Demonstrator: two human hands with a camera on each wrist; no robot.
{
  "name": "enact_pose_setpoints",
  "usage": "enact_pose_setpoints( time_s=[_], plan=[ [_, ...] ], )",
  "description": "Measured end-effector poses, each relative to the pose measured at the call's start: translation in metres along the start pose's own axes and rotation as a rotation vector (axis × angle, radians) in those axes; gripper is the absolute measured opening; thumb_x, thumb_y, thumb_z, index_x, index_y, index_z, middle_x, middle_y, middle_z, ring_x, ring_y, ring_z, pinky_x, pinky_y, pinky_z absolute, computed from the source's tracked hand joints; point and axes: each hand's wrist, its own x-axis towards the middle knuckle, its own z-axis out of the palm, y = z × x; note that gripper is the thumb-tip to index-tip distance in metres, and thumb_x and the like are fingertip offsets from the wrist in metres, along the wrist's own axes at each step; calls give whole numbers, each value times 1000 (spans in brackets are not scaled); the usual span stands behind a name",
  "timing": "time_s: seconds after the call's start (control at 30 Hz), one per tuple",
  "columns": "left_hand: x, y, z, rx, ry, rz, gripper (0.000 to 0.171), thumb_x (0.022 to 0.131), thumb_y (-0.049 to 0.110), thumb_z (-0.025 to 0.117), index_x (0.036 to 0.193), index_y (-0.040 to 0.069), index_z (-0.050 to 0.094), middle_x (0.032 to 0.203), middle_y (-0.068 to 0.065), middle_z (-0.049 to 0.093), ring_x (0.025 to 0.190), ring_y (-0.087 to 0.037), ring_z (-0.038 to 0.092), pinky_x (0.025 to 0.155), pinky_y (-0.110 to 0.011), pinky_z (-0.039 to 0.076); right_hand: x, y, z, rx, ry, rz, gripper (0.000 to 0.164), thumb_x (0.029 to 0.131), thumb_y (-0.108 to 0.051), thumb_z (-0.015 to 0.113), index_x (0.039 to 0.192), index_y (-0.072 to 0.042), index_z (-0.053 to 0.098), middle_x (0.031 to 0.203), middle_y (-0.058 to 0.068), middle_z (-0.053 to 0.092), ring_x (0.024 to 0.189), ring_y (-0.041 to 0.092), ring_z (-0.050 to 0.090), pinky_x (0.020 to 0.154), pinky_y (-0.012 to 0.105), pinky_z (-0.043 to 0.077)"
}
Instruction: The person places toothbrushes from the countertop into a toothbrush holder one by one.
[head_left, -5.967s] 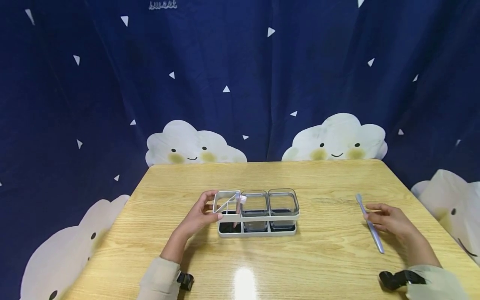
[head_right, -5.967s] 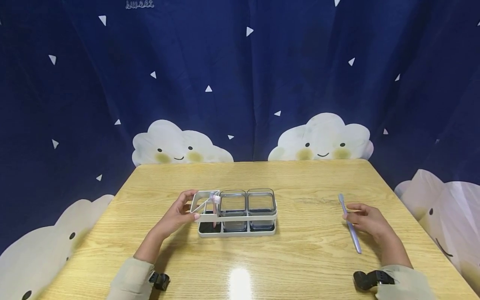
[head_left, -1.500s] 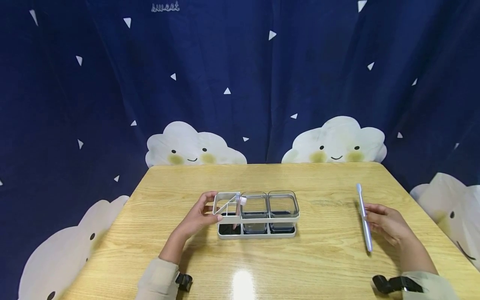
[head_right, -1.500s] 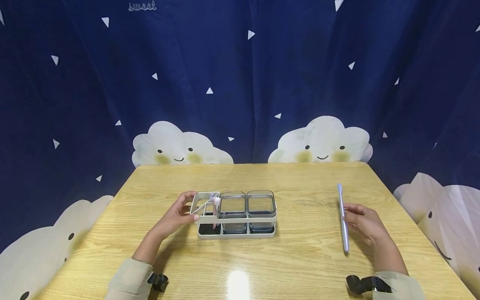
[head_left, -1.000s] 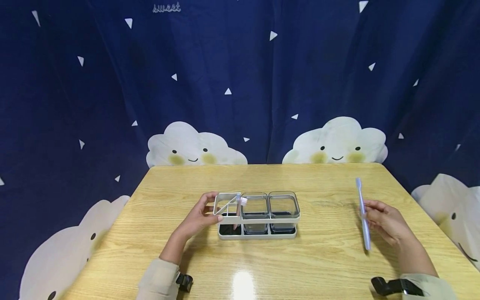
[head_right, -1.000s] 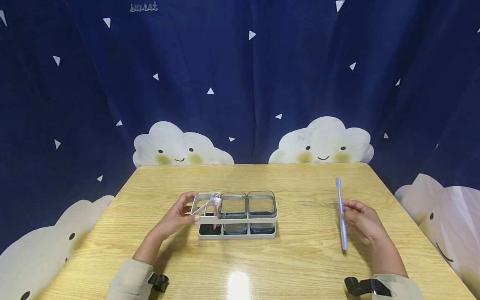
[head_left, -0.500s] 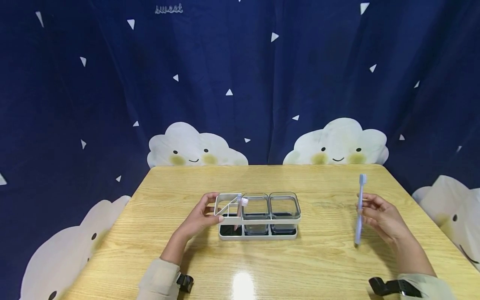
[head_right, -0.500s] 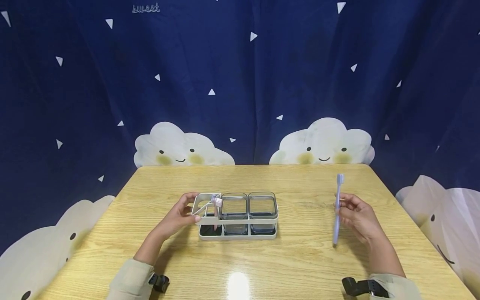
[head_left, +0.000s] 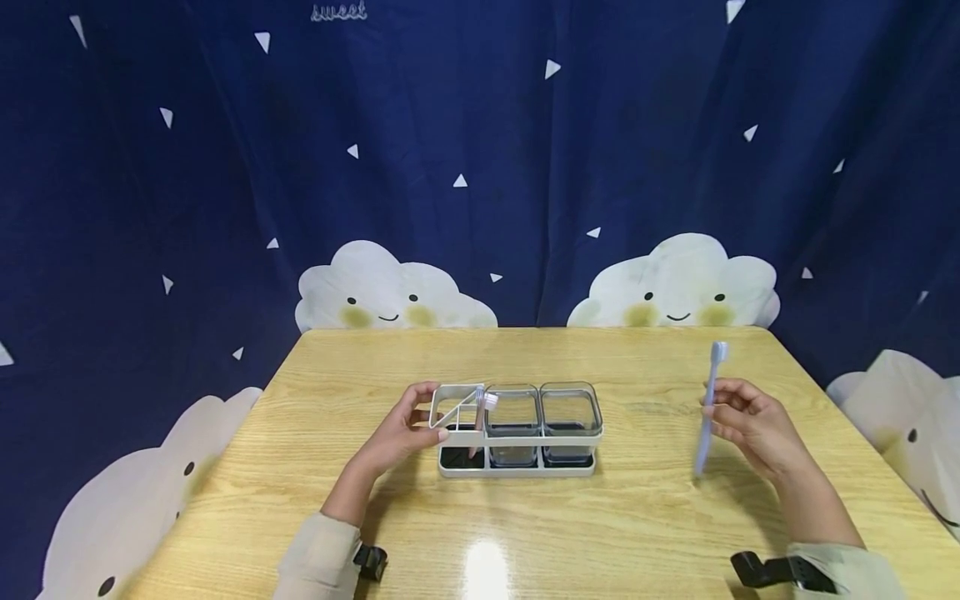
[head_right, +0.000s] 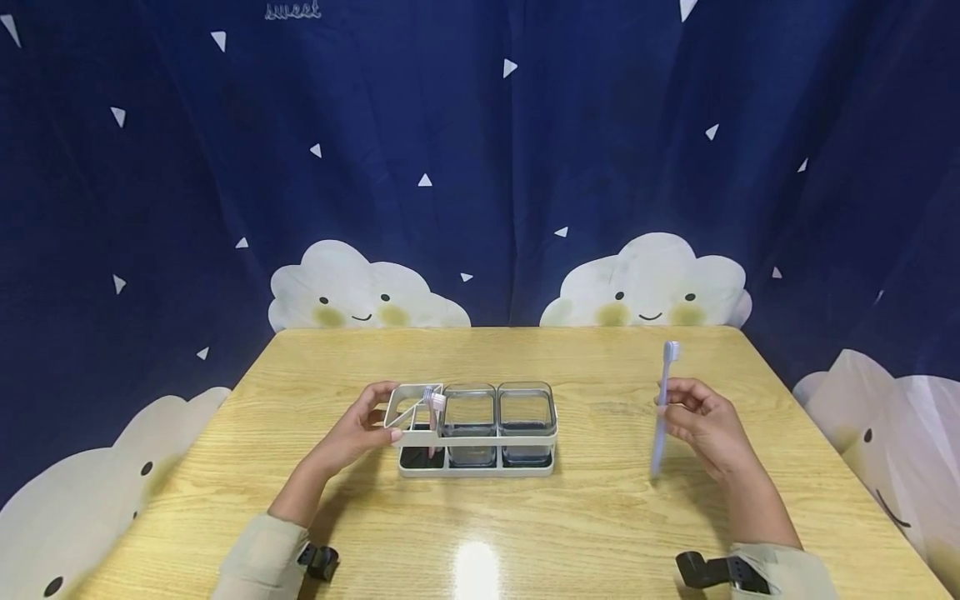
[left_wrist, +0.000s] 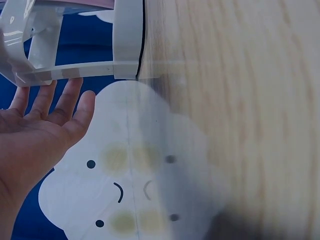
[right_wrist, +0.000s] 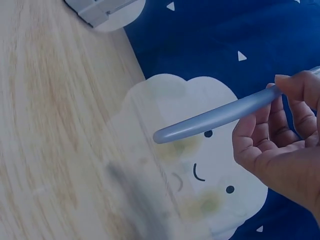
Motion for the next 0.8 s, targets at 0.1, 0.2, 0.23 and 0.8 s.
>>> enact_pose_setpoints(
  time_s=[0.1,0.2,0.23,0.8],
  plan=[
    [0,1,0,4,3,3,68,81,0,68,138,1,30,132,-28,33,110,-39,44,86,-37,44,3,-3,5,9,-6,-11,32,90,14,48,108,-9,62,94,2,59,82,12,57,67,25,52],
    [1,1,0,1,7,-1,68,81,-1,68,137,1,30,131,-25,36,110,-40,43,86,-37,44,5,-5,10,14,-8,-20,30,90,14,48,107,-8,61,94,2,58,82,12,57,68,25,52],
    [0,1,0,-2,8,-4,67,81,-1,68,137,1,31,130,-24,36,110,-41,43,86,-37,44,6,-6,12,15,-9,-22,29,90,13,48,107,-7,61,93,2,57,82,12,57,68,25,52],
    [1,2,1,-2,9,-12,68,81,-1,68,138,1,31,129,-20,38,111,-39,44,85,-39,45,20,-22,46,-21,-48,-98,23,90,12,49,105,-2,59,90,4,53,79,15,55,67,27,52]
  ],
)
